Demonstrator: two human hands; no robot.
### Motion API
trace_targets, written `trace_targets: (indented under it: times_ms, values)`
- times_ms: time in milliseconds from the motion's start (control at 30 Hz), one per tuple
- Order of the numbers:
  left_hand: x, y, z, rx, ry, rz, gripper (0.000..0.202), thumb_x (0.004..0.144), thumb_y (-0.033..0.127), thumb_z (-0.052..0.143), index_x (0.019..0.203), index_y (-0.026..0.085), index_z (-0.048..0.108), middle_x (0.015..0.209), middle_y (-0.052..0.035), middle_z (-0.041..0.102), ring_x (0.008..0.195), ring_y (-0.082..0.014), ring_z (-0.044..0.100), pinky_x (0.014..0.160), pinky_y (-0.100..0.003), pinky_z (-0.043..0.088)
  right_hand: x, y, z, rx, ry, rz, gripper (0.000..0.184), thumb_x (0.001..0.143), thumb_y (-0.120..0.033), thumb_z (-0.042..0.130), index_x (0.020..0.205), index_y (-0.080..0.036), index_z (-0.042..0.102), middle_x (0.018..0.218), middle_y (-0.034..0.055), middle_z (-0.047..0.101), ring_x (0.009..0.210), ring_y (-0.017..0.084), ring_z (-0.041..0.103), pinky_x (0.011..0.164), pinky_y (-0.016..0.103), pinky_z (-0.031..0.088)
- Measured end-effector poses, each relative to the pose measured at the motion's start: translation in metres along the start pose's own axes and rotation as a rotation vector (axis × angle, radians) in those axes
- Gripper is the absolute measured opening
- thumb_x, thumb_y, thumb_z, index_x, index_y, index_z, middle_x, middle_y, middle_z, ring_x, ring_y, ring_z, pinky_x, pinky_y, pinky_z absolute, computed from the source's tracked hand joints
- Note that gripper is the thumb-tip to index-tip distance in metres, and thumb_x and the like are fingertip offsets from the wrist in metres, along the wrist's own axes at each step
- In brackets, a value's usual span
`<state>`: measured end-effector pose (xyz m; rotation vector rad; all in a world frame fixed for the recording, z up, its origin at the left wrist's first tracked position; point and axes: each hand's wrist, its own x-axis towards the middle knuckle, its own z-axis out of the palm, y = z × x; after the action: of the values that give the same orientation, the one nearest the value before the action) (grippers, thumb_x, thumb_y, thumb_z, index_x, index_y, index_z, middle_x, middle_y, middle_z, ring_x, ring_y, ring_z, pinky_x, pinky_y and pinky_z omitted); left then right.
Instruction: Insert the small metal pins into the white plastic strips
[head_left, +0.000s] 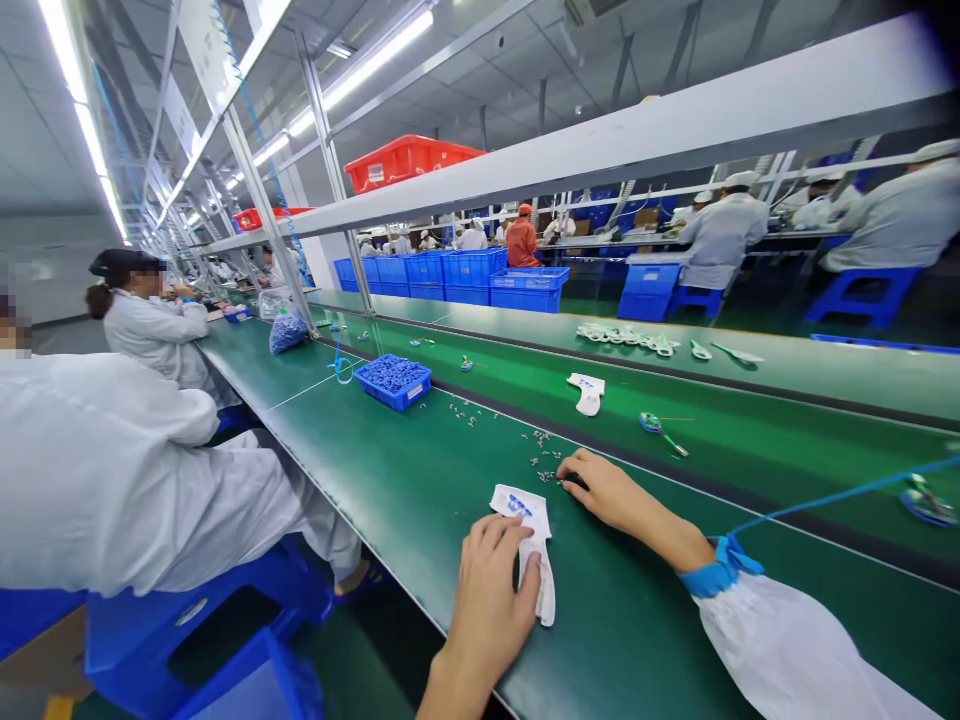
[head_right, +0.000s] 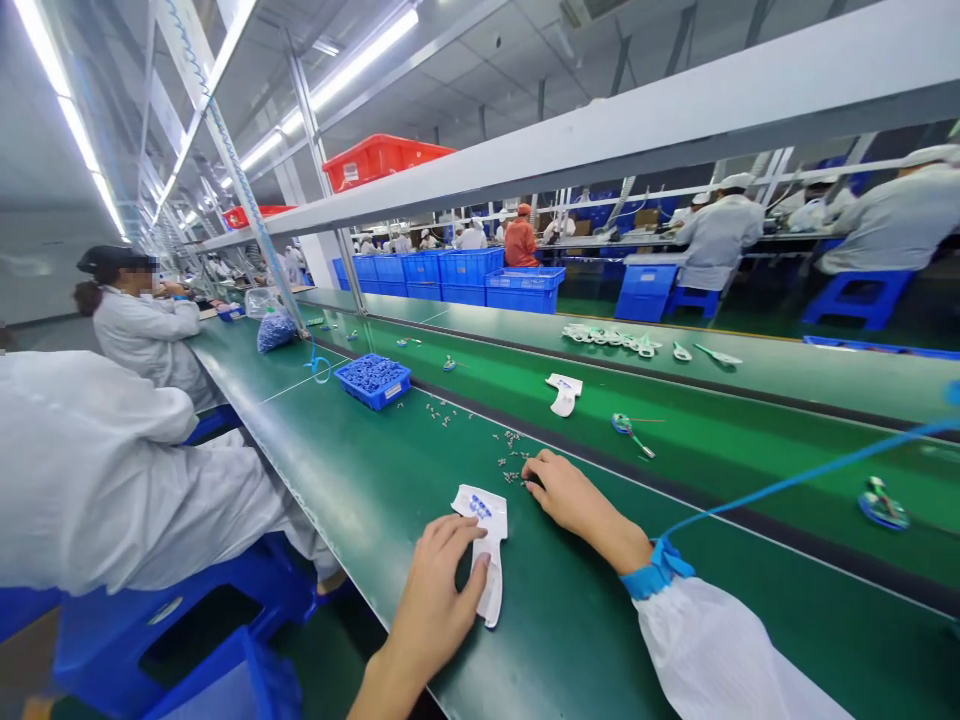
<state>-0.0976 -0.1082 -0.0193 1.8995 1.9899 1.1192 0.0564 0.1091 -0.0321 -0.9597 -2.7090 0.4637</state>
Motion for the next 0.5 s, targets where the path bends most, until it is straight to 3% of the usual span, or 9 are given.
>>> trace_targets:
  times_ms: [200, 367, 500]
  values:
    - [0.01, -0.005, 0.004, -0.08, 0.049, 0.015, 0.024, 0.093, 0.014, 0.048, 0.113, 0.024, 0.059, 0.115, -0.0063, 0.064, 0.112, -0.0242, 0.054, 0.097, -0.044, 0.047, -0.009, -0.011, -0.018, 0.068, -0.007, 0.019, 0.021, 0.094, -0.028, 0.047, 0.097, -0.02, 0.066, 0.099, 0.0096, 0.071, 0.091, 0.025, 0.065, 0.08, 0.034, 0.048]
    - [0.009, -0.004, 0.001, -0.118, 0.069, 0.016, 0.023, 0.093, 0.015, 0.05, 0.112, 0.025, 0.059, 0.111, -0.0046, 0.065, 0.109, -0.0235, 0.055, 0.095, -0.041, 0.047, -0.014, -0.029, -0.027, 0.244, -0.021, 0.036, 0.021, 0.089, -0.031, 0.054, 0.095, -0.021, 0.071, 0.1, 0.0076, 0.075, 0.091, 0.025, 0.067, 0.08, 0.035, 0.048]
    - [0.01, -0.006, 0.002, -0.143, 0.089, -0.001, 0.022, 0.094, 0.019, 0.055, 0.114, 0.026, 0.06, 0.112, -0.0033, 0.066, 0.109, -0.0223, 0.056, 0.095, -0.04, 0.046, -0.016, -0.048, -0.027, 0.482, -0.124, 0.029, 0.022, 0.087, -0.037, 0.059, 0.093, -0.021, 0.073, 0.089, 0.0046, 0.075, 0.082, 0.022, 0.067, 0.074, 0.031, 0.049]
